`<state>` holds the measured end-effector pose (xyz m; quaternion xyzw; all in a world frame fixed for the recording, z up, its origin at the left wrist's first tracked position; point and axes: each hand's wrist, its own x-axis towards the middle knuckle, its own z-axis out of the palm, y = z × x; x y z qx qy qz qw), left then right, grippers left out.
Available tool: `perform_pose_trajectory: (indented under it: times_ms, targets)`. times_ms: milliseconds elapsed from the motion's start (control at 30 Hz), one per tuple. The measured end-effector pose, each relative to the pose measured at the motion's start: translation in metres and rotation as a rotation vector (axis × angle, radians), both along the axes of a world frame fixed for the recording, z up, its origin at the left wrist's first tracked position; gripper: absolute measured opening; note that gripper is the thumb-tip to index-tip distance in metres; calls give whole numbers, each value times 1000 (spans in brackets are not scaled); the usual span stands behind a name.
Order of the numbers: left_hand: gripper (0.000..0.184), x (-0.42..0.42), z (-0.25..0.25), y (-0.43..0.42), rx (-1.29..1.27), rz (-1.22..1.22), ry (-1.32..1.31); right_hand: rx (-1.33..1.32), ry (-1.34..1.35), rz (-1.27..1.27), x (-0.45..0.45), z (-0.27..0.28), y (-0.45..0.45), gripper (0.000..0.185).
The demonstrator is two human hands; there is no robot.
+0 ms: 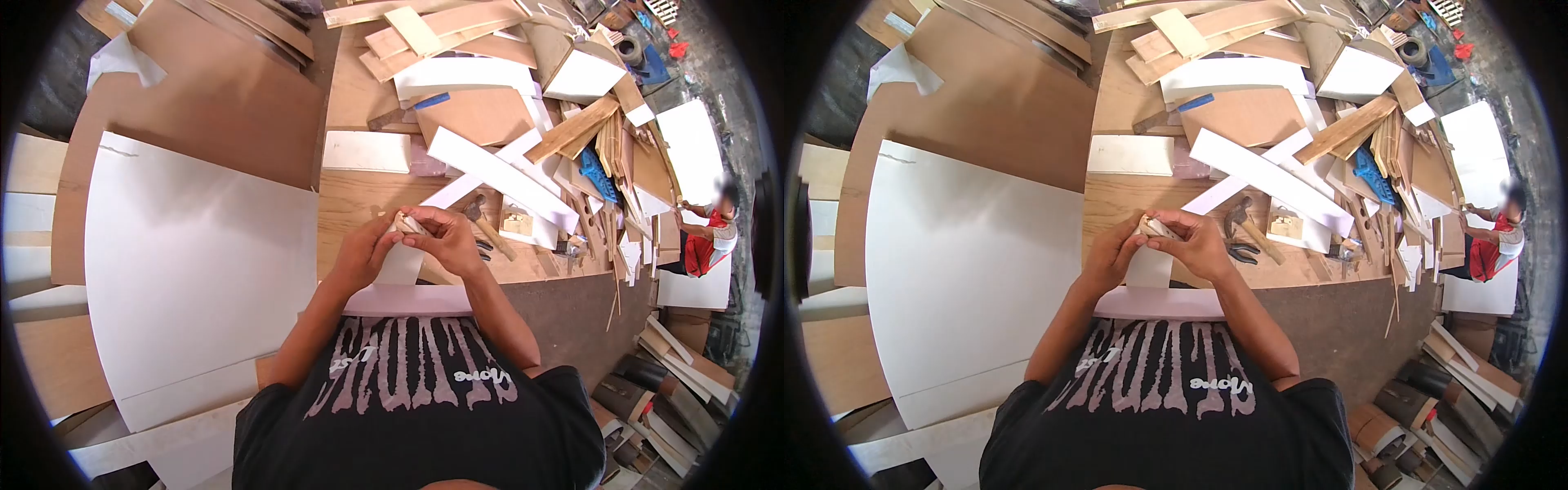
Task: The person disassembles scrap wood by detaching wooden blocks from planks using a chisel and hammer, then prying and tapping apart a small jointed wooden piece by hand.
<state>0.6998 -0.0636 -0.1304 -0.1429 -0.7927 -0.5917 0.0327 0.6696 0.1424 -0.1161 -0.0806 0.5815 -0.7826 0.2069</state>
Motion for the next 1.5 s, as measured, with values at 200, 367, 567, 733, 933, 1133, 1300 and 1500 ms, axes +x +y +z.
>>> perform_pose_trajectory:
  times_ms: [200, 367, 567, 733, 933, 1133, 1300, 1500]
  targets:
    - [40, 1, 6, 0, -54, 43, 58, -36, 21, 16, -1, -7, 2, 42]
    - [40, 2, -1, 1, 15, 69, -11, 116, 84, 20, -2, -2, 3, 44]
    - [42, 3, 8, 4, -74, 95, -53, 76, 2, 48, -6, -2, 3, 44]
    - [46, 2, 11, 1, 34, 62, -173, 203, 220, 66, -13, -6, 7, 53]
    - [46, -7, 31, -8, 132, -56, -198, 486, 266, 52, -1, 39, 4, 54]
    - [43, -22, 34, -16, 78, -240, -200, 376, 32, 43, 11, 18, 18, 48]
    - [45, -23, 38, -4, 178, -222, -226, 364, 90, -28, 13, 12, 20, 43]
    - [48, -22, 49, 2, 21, -164, -207, 225, 106, -76, 10, 14, 23, 41]
